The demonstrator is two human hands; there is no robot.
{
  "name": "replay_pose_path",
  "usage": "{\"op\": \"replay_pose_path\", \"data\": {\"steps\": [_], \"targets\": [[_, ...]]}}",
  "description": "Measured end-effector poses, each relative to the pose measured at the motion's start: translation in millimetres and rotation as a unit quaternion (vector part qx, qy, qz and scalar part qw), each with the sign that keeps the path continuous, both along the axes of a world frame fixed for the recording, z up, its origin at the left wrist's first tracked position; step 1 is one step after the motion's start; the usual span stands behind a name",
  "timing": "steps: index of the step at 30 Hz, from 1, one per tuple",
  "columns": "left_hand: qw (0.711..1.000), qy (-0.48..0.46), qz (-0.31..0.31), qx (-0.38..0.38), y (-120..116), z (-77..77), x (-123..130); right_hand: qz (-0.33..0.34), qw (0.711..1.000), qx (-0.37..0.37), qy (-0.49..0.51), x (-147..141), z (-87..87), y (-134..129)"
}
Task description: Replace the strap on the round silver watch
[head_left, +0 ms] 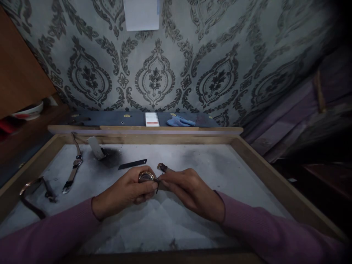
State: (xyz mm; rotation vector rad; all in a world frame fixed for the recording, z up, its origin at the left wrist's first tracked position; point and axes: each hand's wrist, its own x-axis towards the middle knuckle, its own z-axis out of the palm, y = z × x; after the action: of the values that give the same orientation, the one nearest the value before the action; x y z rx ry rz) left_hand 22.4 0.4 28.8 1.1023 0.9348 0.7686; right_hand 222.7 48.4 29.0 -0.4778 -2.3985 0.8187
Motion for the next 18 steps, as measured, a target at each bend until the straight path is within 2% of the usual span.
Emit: {"op": "replay_pose_path", "data": {"steps": [9,18], "targets": [[1.000,0.003,-0.002,0.012,-1.0,8.3,0.4,0.004,1.000,-0.011,0.017,-1.1,-0.4,4.4],[1.000,0.006,0.007,0.024,-0.5,7.7,0.2,-0.036,0.993,0.072,-0.082,2.5,12.9,-6.1]]}}
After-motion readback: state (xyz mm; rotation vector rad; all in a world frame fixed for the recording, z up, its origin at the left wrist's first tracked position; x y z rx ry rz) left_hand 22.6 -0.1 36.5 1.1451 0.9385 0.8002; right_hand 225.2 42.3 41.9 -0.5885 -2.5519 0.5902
